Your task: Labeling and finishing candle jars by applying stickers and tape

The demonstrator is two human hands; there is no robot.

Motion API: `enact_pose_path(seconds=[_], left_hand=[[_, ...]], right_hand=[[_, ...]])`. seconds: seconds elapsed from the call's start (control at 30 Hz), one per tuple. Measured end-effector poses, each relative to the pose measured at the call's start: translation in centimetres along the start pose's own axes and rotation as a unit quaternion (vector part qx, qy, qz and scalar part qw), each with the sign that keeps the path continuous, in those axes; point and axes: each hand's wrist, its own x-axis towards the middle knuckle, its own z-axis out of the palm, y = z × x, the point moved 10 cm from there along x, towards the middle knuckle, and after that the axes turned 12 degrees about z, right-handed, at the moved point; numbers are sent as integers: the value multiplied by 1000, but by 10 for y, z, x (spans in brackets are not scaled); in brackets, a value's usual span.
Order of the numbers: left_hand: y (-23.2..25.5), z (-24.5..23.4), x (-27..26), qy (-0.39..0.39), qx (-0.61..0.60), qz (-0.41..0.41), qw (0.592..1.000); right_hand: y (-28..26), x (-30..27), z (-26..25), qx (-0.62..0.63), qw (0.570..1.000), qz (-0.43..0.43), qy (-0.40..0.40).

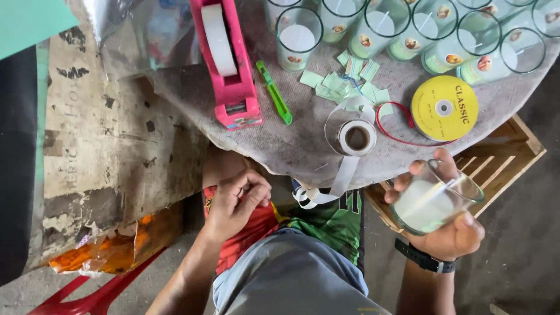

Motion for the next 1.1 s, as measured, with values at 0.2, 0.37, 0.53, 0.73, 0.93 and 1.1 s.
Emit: enact_pose_path(seconds=[0.2, 0.37, 0.53, 0.73, 0.93, 1.1], left_hand=[[10, 1, -13, 12, 46, 9, 999], [12, -4, -25, 26, 80, 19, 996], [13, -3, -18, 17, 81, 28, 996], [3, -9, -6, 17, 70, 20, 997], [11, -24, -7, 40, 60, 52, 996], [21, -16, -4, 32, 56, 63, 996]], right_hand=[[8, -9, 0, -23, 999, 19, -22], [7, -23, -10, -74, 997, 3, 21], [3, -30, -4, -21, 999, 12, -26], [7, -32, -19, -79, 995, 14, 56], [8, -22, -38, -114, 992, -2, 61], [-6, -22, -53, -267, 915, -34, 301]])
